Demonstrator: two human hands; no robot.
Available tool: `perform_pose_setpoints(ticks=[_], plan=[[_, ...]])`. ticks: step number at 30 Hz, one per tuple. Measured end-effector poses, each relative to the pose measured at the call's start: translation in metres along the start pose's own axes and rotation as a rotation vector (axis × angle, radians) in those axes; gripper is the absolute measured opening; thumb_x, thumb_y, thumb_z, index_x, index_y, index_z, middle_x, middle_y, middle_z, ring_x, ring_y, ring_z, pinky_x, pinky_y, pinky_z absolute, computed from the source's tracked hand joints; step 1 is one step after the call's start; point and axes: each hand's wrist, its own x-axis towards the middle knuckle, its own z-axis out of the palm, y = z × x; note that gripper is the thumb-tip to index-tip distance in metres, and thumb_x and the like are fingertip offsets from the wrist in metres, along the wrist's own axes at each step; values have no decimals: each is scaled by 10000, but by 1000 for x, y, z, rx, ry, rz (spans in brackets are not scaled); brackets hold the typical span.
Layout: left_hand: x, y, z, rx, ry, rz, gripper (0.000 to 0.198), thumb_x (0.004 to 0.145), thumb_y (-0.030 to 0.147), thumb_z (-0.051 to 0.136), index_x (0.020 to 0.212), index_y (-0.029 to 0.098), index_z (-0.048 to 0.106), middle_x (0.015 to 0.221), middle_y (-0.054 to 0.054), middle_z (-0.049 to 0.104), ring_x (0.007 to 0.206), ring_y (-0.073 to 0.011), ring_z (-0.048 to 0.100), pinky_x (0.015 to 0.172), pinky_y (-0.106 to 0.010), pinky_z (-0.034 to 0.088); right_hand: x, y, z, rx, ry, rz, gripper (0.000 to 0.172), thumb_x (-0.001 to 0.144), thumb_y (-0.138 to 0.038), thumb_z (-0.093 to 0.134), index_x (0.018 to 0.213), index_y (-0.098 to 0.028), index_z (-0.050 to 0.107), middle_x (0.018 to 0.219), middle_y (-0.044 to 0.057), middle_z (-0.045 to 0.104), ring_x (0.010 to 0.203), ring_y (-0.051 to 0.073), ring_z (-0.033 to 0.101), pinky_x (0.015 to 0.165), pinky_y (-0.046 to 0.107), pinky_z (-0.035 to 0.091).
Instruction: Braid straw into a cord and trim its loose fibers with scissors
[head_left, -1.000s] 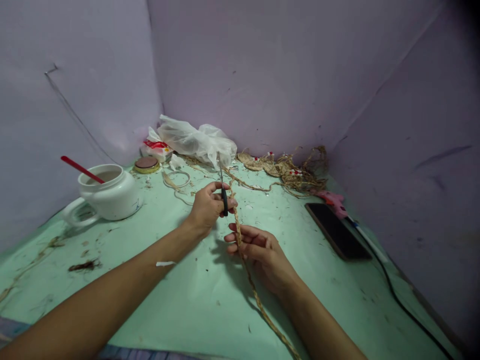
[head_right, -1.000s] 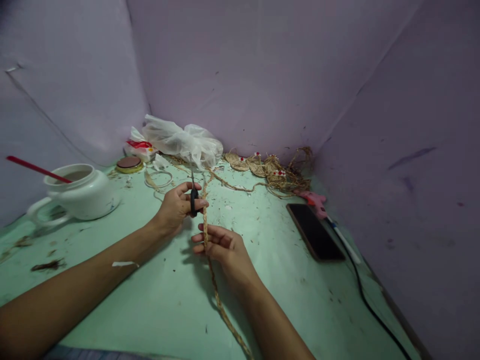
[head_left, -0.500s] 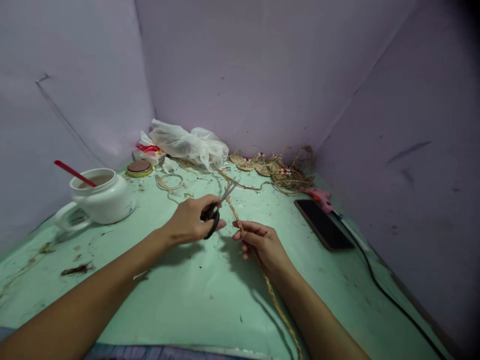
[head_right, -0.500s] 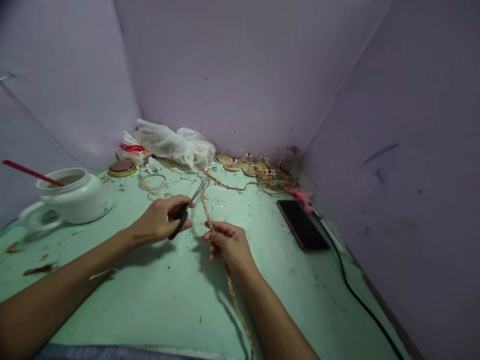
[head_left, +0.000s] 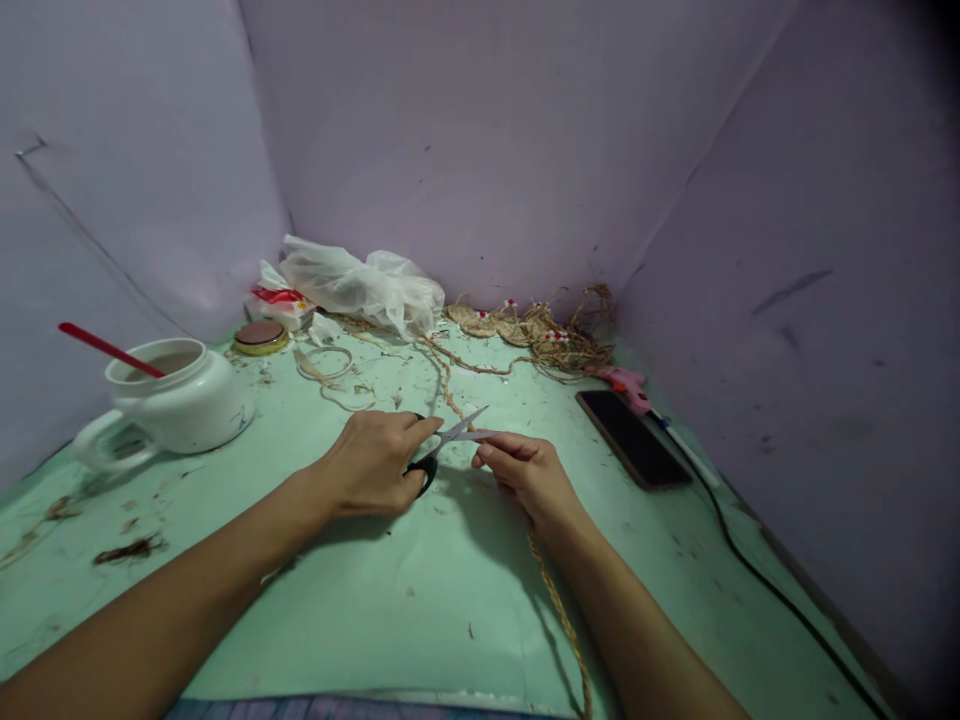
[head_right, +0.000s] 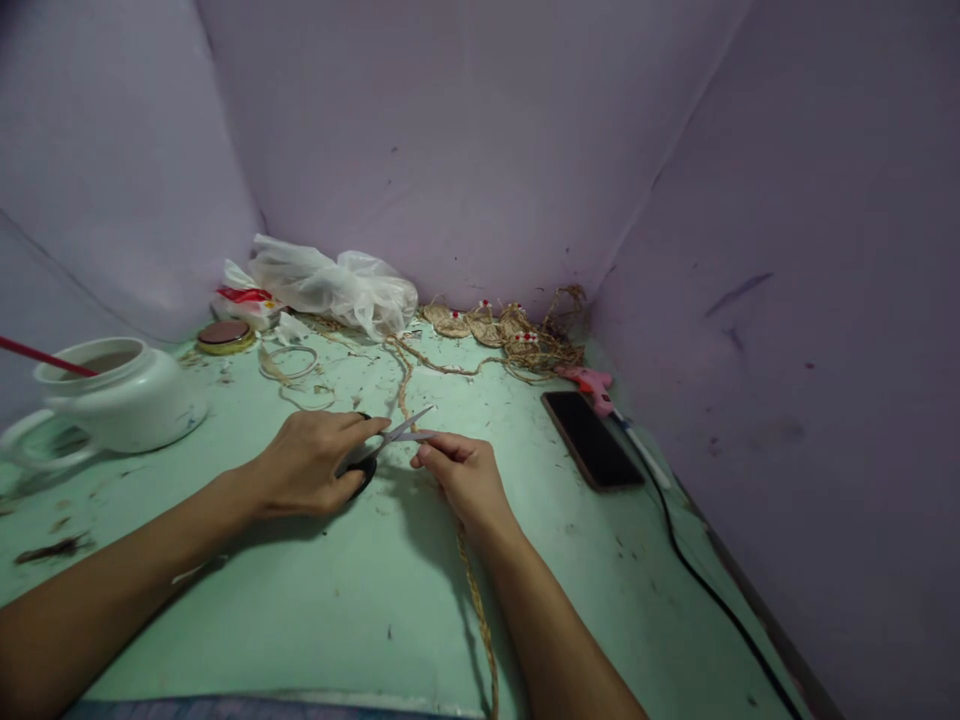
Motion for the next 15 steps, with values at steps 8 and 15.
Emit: perform_pose_setpoints(ticks=[8,15], plan=[[0,1,-3,12,-49,42,520,659,232,451,1178,199,454,879,-51,614,775,-226,575,596,-310,403,0,0,1,-35,22,16,179,589,-245,647,723,-133,689,460,-47,526,327,16,204,346,209,107],[0,-3,-1,-57,-79,50,528,656,178,439,1181,229,457,885,-27,634,752,-199,583,603,-282,400,-1,-4,0,35,-35,60,111,595,-243,636,608,-134,652,354,-84,374,324,17,154,348,218,74]])
